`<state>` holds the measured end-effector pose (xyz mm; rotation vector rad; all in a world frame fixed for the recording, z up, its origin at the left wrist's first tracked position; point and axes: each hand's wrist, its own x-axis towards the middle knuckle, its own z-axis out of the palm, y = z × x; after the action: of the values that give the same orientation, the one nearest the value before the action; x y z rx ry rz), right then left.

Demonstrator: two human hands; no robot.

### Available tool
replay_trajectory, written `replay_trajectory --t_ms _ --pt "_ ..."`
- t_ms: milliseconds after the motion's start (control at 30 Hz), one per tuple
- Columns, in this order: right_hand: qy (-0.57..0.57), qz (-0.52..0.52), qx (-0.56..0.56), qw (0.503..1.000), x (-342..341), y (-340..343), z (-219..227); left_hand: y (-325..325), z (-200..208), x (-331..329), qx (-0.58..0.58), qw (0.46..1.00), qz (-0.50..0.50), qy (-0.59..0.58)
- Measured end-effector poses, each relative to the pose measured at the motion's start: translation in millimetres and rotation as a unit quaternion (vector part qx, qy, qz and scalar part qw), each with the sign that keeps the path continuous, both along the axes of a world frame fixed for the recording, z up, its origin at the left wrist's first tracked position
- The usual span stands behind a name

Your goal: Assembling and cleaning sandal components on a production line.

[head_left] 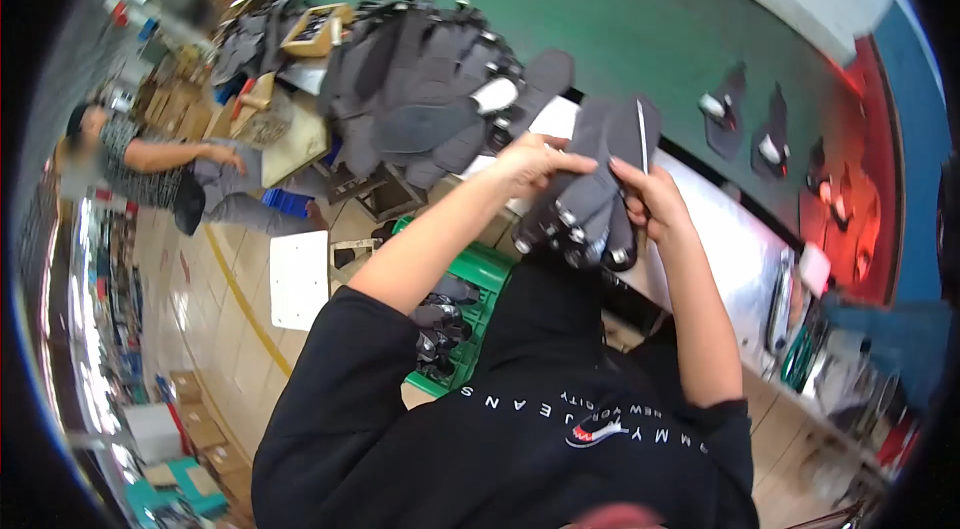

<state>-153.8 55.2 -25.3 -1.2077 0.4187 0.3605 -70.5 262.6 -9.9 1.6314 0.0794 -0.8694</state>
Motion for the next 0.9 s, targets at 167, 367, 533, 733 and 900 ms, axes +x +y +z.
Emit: replay_trajectory --t_ms 167,367,533,733,900 --pt "-0.01 -0.032 0.005 0.999 -13.6 -11.5 -4.1 -16.4 13.5 -14.2 0.064 0.992 -0.059 -0.094" --pt "-0.07 -0.063 0.066 0.993 -23.0 -6.3 31.4 -12.4 22.5 -37.9 -0.17 0.984 -0.049 0.029" --pt "-0.264 -0.034 -0.265 0.927 7.3 3.4 81.1 -3.1 48.2 -30.4 -0.229 0.963 -0.002 -0.143" --pt "-0.346 -0.185 -0.322 0.862 -16.4 -43.8 120.3 67.5 131.2 96.2 -0.479 0.814 0.295 -0.146" --pt "-0.223 -0.134 -0.224 0.939 -66.6 -75.7 57.8 163.7 131.5 258.9 -0.541 0.6 0.569 -0.153"
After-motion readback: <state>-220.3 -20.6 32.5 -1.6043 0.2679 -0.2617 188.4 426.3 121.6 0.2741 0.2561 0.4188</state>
